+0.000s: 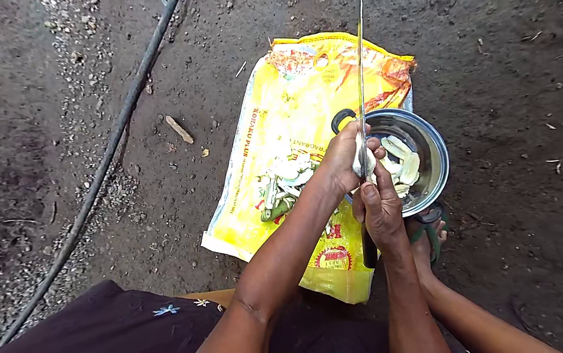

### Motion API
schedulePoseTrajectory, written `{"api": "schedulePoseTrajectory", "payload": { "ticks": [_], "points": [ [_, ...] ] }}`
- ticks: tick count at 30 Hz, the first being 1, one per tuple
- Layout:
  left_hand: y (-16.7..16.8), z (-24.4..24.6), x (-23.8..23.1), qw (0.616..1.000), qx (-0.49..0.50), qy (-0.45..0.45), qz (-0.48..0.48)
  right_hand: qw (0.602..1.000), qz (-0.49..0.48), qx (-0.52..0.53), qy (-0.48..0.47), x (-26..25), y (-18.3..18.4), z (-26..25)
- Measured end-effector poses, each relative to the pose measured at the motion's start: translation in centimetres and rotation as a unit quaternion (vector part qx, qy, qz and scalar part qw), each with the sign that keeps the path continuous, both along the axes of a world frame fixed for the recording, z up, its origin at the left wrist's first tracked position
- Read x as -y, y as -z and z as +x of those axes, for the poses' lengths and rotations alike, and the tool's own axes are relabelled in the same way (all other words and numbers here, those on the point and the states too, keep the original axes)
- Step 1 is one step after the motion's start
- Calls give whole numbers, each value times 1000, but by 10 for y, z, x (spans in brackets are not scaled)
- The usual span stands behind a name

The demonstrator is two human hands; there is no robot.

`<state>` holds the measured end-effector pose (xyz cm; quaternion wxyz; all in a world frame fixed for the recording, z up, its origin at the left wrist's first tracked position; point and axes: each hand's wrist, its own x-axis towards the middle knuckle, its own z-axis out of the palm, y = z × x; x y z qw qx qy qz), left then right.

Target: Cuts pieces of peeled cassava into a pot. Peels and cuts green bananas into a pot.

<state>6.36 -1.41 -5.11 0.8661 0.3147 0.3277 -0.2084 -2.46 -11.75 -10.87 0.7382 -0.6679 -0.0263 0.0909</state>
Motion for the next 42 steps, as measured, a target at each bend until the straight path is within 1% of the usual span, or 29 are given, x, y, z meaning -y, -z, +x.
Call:
{"api": "schedulePoseTrajectory", "payload": {
  "ticks": [4, 6, 10, 12, 18, 26, 30, 35, 42],
  "points": [
    [3, 5, -12, 1000, 17, 22, -3, 999, -12, -3, -38, 3, 2, 0],
    [6, 6, -14, 999, 31, 38, -7, 999, -17, -10, -44, 4, 2, 0],
    [12, 4, -21, 994, 51, 97, -3, 998, -20, -15, -57, 3, 0, -1],
    [13, 4, -23, 993, 62, 105, -3, 997, -26, -14, -65, 2, -1, -1],
    [21, 0, -25, 985, 125, 107, -57, 998, -20, -19, -51, -2, 0, -3],
    [29, -8, -16, 982, 132, 106, -88, 999, -1, -37, -35, 0, 4, -4],
    [30, -9, -14, 979, 151, 104, -87, 999, -6, -39, -20, 0, 4, -3],
    [34, -12, -8, 984, 121, 90, -98, 998, -46, -32, 13, -2, 5, -4],
    [33, -16, 0, 985, 113, 66, -116, 995, -82, -16, 51, 1, 9, -1]
  ]
}}
